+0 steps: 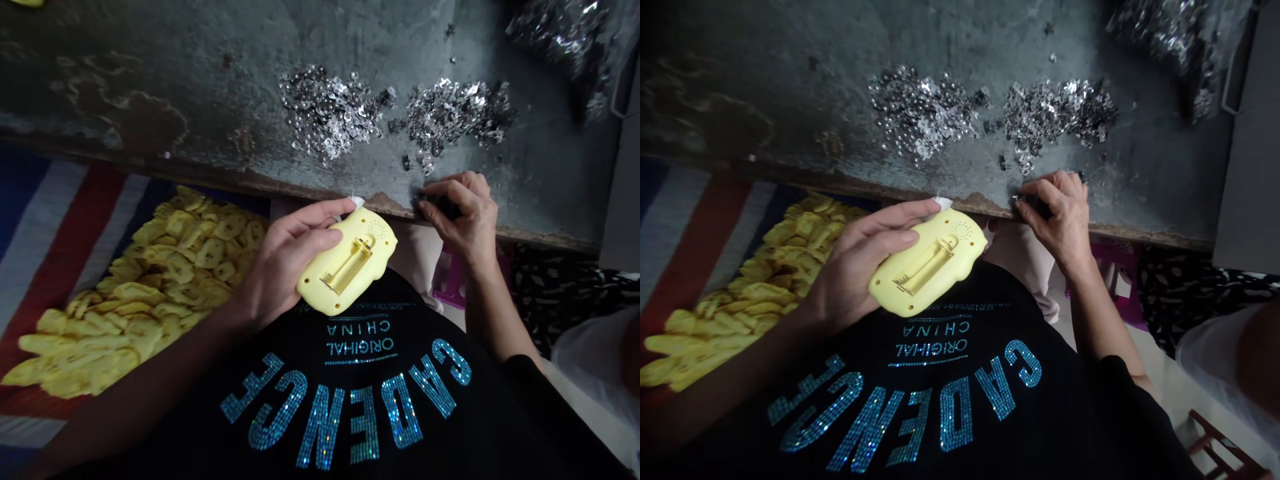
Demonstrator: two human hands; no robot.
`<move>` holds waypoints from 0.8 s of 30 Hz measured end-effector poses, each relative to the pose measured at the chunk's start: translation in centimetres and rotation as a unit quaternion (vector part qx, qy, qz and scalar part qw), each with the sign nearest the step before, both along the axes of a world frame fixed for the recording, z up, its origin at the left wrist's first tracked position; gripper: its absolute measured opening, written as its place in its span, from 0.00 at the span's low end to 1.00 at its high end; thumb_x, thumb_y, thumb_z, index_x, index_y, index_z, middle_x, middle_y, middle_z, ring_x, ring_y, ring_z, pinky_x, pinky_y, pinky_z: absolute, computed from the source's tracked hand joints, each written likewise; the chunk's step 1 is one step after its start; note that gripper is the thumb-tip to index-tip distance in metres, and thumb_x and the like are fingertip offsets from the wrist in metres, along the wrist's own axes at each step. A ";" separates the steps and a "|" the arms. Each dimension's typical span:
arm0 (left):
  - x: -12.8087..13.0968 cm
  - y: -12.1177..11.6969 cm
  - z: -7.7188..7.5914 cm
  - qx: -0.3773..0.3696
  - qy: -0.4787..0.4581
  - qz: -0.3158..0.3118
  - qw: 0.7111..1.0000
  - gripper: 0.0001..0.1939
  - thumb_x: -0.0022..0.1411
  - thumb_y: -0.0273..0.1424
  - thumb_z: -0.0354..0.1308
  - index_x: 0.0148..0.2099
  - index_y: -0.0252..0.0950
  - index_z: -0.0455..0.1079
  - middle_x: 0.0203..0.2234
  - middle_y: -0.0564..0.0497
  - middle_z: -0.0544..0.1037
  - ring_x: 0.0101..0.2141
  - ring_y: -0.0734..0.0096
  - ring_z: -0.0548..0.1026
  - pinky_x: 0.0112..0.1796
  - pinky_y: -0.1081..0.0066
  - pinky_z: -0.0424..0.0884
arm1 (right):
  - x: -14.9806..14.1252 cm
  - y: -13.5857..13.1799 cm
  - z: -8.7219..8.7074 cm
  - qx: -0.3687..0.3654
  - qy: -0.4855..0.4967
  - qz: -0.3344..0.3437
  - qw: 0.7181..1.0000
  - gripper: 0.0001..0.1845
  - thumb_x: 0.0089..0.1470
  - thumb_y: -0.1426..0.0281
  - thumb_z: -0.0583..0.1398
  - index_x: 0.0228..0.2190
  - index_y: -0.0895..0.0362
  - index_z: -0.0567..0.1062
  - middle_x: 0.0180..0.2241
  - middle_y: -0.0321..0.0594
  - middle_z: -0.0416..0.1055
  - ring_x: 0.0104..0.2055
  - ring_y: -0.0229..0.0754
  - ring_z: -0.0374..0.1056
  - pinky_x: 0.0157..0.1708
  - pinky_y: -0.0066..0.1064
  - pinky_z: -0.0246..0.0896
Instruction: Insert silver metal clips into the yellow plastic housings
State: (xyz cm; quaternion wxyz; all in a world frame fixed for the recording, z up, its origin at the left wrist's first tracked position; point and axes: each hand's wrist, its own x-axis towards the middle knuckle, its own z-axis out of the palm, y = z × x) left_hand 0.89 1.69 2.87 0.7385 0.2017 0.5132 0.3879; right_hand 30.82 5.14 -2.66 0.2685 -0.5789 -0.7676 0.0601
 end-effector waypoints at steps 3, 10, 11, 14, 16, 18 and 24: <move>0.2 -0.1 0.1 0.012 0.023 -0.004 1.000 0.27 0.58 0.36 0.78 0.59 0.35 0.88 0.46 0.43 0.92 0.43 0.55 0.89 0.42 0.65 0.86 | -0.9 -0.6 1.1 -0.002 0.052 0.029 0.998 0.06 0.73 0.60 0.70 0.44 0.48 0.89 0.42 0.42 0.86 0.47 0.55 0.82 0.52 0.51 0.75; 0.2 -0.6 0.2 0.064 0.026 -0.051 0.996 0.27 0.61 0.37 0.76 0.62 0.37 0.87 0.42 0.45 0.90 0.40 0.52 0.89 0.41 0.60 0.84 | -4.1 -3.6 5.8 -0.074 0.165 0.166 0.970 0.04 0.72 0.63 0.73 0.47 0.42 0.89 0.43 0.37 0.90 0.41 0.50 0.85 0.45 0.47 0.78; 0.2 -0.7 0.3 0.068 0.024 -0.053 0.996 0.27 0.62 0.37 0.76 0.62 0.37 0.87 0.40 0.46 0.89 0.38 0.53 0.88 0.40 0.61 0.83 | -4.4 -3.7 6.2 -0.077 0.165 0.179 0.967 0.05 0.73 0.65 0.73 0.48 0.41 0.89 0.43 0.37 0.90 0.42 0.50 0.86 0.46 0.47 0.79; 0.3 -0.8 0.4 0.074 0.026 -0.051 0.996 0.26 0.62 0.36 0.75 0.62 0.37 0.88 0.38 0.49 0.88 0.37 0.57 0.87 0.38 0.64 0.81 | -4.7 -3.8 6.9 -0.080 0.148 0.219 0.961 0.08 0.74 0.68 0.71 0.49 0.42 0.88 0.44 0.38 0.89 0.44 0.50 0.86 0.47 0.47 0.83; 0.4 -0.8 0.4 0.073 0.029 -0.056 0.995 0.26 0.62 0.35 0.75 0.62 0.38 0.88 0.40 0.49 0.89 0.39 0.57 0.88 0.38 0.65 0.82 | -4.8 -3.7 7.2 -0.086 0.134 0.239 0.958 0.08 0.74 0.69 0.70 0.50 0.43 0.88 0.44 0.39 0.88 0.46 0.50 0.86 0.48 0.46 0.84; 0.5 -0.8 0.5 0.071 0.026 -0.059 0.995 0.25 0.62 0.34 0.74 0.61 0.38 0.88 0.42 0.49 0.89 0.40 0.57 0.88 0.39 0.65 0.82 | -4.9 -3.7 7.6 -0.104 0.123 0.243 0.957 0.07 0.75 0.67 0.70 0.48 0.43 0.89 0.45 0.40 0.88 0.48 0.51 0.86 0.49 0.47 0.85; 0.6 -1.1 0.7 0.065 0.011 -0.057 0.996 0.22 0.66 0.32 0.72 0.62 0.38 0.88 0.43 0.49 0.90 0.43 0.56 0.89 0.42 0.63 0.84 | -5.2 -3.6 8.5 -0.160 0.083 0.220 0.959 0.06 0.75 0.60 0.69 0.43 0.42 0.88 0.45 0.41 0.87 0.47 0.53 0.83 0.52 0.49 0.84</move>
